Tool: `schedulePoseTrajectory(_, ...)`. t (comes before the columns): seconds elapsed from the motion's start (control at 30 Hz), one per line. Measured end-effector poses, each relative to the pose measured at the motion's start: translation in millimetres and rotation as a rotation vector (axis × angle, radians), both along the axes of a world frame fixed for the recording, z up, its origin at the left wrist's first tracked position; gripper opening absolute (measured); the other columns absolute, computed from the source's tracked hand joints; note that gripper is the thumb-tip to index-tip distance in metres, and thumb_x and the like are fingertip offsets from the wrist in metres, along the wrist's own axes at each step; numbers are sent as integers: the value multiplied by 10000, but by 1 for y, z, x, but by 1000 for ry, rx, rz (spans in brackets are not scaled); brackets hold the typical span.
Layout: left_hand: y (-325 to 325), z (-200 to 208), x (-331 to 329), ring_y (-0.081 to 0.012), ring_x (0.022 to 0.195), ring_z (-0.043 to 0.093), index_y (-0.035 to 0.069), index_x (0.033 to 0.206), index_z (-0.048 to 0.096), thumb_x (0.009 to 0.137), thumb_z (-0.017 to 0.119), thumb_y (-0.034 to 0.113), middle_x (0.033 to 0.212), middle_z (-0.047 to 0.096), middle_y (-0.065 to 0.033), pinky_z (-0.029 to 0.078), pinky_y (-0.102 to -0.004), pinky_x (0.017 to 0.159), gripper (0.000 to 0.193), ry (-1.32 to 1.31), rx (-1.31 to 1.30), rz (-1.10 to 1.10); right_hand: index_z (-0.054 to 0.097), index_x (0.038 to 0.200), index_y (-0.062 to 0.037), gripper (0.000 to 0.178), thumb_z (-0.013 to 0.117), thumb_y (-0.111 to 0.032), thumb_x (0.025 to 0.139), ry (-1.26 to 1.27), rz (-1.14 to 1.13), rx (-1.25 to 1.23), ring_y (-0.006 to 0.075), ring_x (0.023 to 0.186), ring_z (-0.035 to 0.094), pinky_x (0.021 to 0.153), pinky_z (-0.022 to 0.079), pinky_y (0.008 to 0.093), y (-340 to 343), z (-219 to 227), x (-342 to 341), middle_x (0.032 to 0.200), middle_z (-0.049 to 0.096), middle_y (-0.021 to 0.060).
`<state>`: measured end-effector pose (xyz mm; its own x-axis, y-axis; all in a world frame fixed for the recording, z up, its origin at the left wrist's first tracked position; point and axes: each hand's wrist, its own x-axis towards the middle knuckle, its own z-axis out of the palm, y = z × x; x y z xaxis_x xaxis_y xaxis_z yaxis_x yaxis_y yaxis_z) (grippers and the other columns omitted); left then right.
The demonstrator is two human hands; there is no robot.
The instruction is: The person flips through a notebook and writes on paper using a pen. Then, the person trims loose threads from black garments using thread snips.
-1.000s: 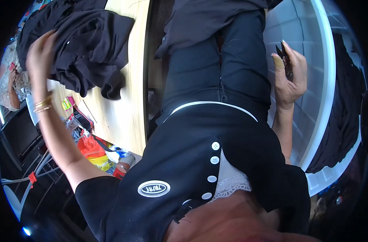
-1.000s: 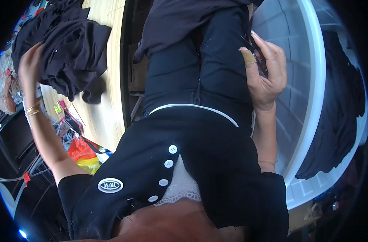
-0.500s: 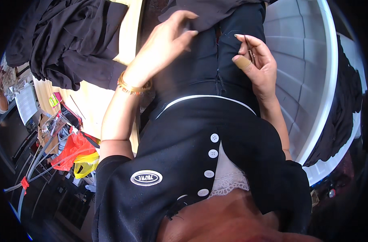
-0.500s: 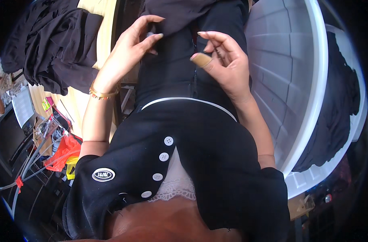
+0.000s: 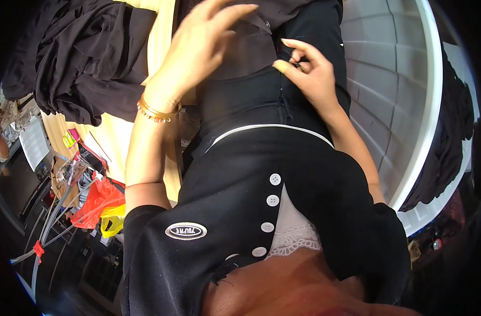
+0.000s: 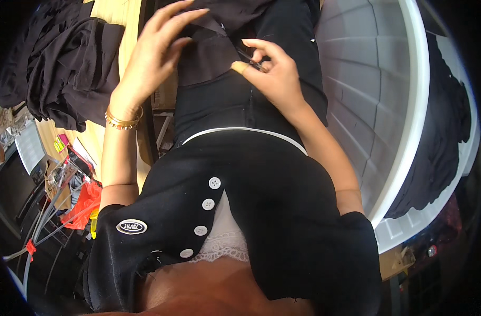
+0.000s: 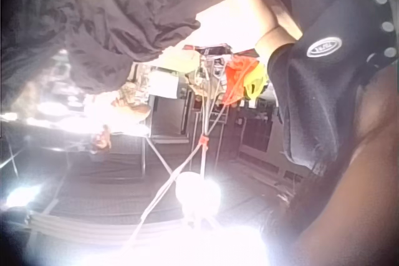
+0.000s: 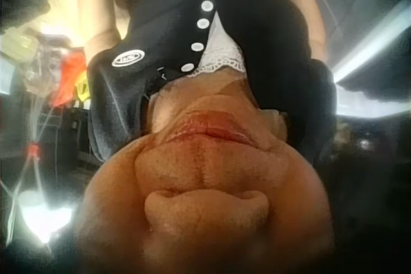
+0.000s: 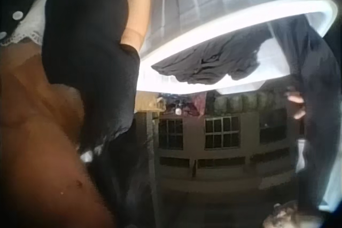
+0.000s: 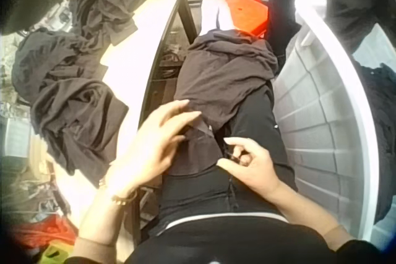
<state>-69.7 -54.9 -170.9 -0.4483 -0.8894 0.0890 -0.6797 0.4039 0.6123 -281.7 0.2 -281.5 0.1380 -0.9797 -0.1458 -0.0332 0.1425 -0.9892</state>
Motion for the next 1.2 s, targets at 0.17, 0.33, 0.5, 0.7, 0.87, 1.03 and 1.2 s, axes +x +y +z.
schedulePoseTrajectory(0.17,-27,-61,4,-334,1210,502,43,1150,626,849,618,45,1176,586,-151,352,-417,1081,301,196,-490,-339,666,923,34,214,780,-62,770,-18,139,61,37,679,453,620,390,174,-7,-25,8,802,489,-37)
schedulePoseTrajectory(0.33,-31,8,-13,-161,841,607,2,974,650,884,608,52,878,647,-70,464,-305,796,110,194,543,-9,626,835,24,109,711,-21,784,-232,181,133,30,586,479,492,361,182,-16,43,-35,946,573,8)
schedulePoseTrajectory(0.5,2,42,-36,-81,876,619,-4,997,693,896,635,56,915,685,-22,457,-195,826,131,573,727,106,643,865,25,123,718,-26,782,-208,148,-375,96,771,533,712,402,198,-28,99,-95,982,575,78)
schedulePoseTrajectory(0.7,0,2,-46,-87,900,632,-24,1023,679,913,627,85,956,699,-50,480,-204,839,164,932,851,141,656,1137,-57,376,769,-147,790,610,-90,-608,75,729,501,589,396,184,-22,107,-66,973,576,28)
schedulePoseTrajectory(0.87,3,-2,-55,-89,921,626,-27,1038,676,921,613,85,971,696,-56,472,-207,855,173,972,830,135,709,1068,-60,338,789,-114,744,553,-114,-786,146,676,573,565,467,242,-16,95,-48,892,590,61)
schedulePoseTrajectory(1.03,5,-6,-58,-90,927,625,-32,1046,674,934,591,90,976,695,-56,471,-209,856,185,942,824,161,721,1046,-54,365,795,-70,689,591,-125,-879,140,632,546,542,449,253,-25,80,-45,822,584,39)
schedulePoseTrajectory(1.2,8,-9,-60,-96,933,628,-33,1043,676,936,582,90,972,696,-58,470,-212,861,188,950,781,156,726,1032,-55,351,794,-70,688,597,-109,-888,143,643,552,545,452,255,-25,79,-47,812,590,38)
